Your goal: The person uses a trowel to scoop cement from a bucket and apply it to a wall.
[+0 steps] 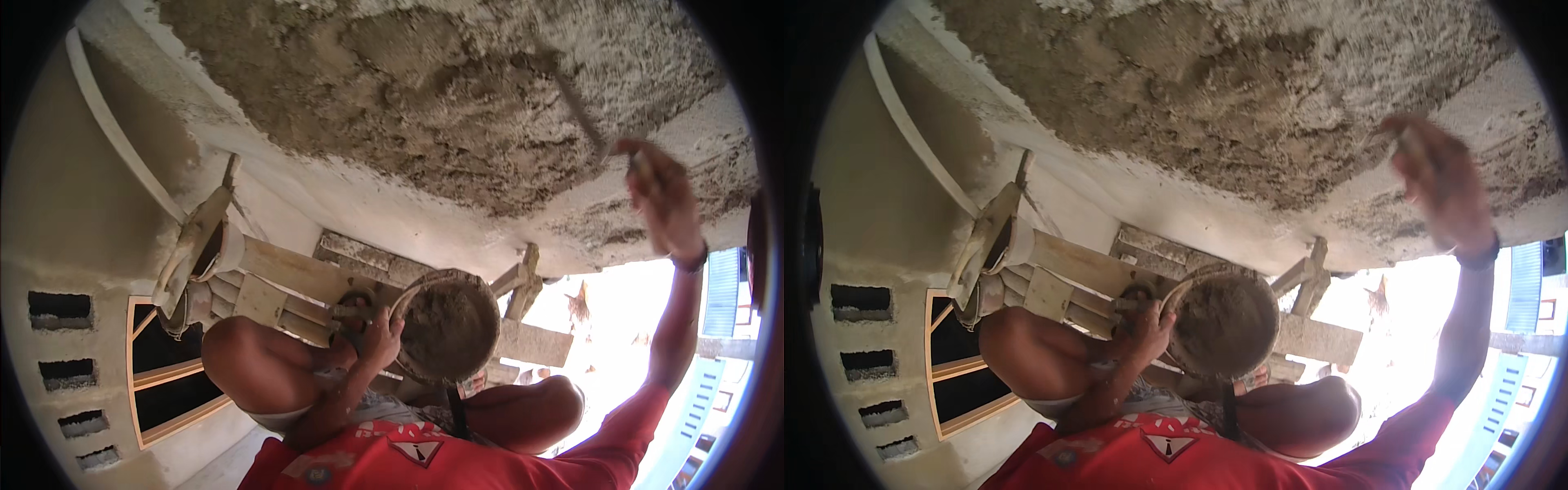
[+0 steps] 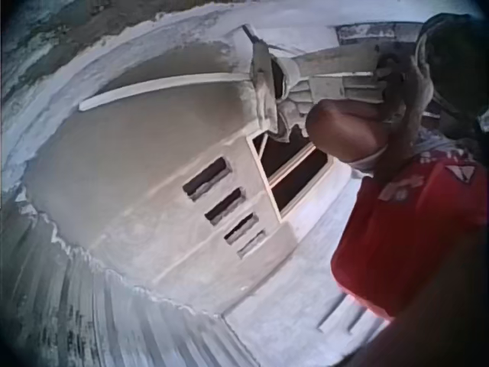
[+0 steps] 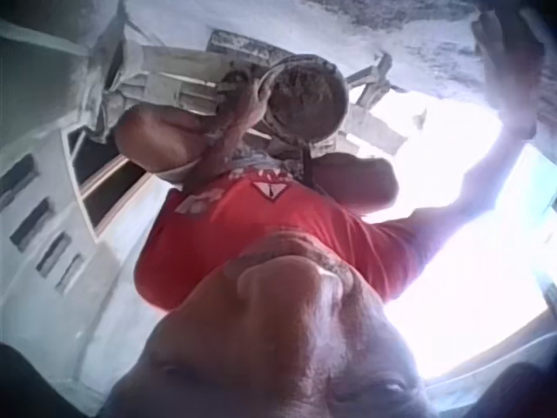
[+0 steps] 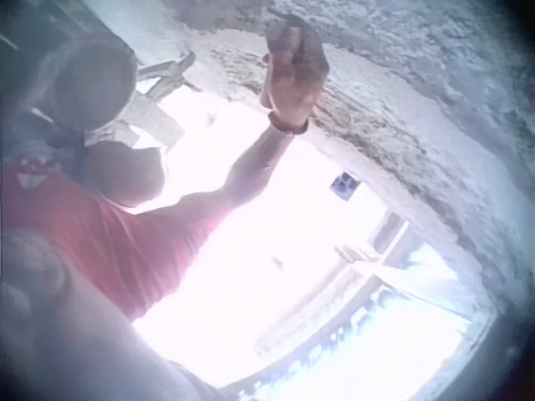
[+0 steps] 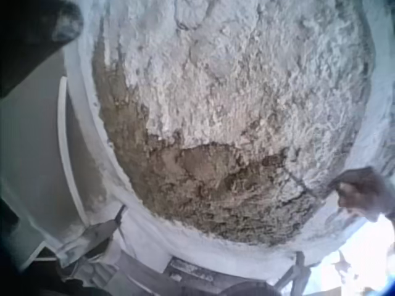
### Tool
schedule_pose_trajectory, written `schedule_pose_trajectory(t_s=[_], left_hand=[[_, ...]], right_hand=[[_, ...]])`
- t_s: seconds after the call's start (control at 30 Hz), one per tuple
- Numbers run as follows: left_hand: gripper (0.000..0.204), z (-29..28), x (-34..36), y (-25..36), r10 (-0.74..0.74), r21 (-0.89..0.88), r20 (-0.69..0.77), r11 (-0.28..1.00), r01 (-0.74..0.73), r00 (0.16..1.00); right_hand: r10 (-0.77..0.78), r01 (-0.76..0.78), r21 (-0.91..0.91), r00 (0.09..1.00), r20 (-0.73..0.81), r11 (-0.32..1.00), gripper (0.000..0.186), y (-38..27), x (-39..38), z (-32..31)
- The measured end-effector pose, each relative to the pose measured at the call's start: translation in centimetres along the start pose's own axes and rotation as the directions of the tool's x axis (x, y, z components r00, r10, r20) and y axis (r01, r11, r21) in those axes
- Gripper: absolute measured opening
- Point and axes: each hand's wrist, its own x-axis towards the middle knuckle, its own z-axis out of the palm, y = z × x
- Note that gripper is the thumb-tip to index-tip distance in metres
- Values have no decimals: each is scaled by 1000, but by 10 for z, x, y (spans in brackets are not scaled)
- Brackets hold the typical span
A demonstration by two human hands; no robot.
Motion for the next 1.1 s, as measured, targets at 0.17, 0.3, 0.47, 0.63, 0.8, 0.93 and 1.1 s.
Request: schedule_pose_trajectory(t_s=[0.17, 0.3, 0.47, 0.63, 0.8, 0.93, 1.1], left_hand=[[58, 4, 29, -22, -33, 52, -85, 998, 37, 996], [52, -1, 56, -21, -35, -3, -37, 999, 35, 999], [45, -7, 52, -9, -8, -7, -155, 1000, 7, 988], [33, -7, 52, -16, -71, -213, -120, 976, 44, 990], [36, -15, 42, -4, -142, -267, -124, 958, 104, 982], [55, 1, 24, -23, -214, -310, -255, 942, 130, 943], [71, 12, -16, -15, -684, -595, 221, 470, 652, 695]], right_hand=[[386, -534, 100, 716, 581, 840, 27, -11, -68, 99], [111, 129, -342, 791, 602, 931, 27, 22, -124, 167], [190, 184, -578, 830, 525, 795, 28, 12, -121, 250], [14, 442, -412, 668, 744, 797, 30, 16, -137, 327], [-107, 430, -236, 636, 764, 871, 29, -4, -122, 261], [-2, 339, -366, 737, 676, 867, 28, 2, -108, 234], [65, 188, -253, 669, 740, 949, 23, 4, -87, 232]])
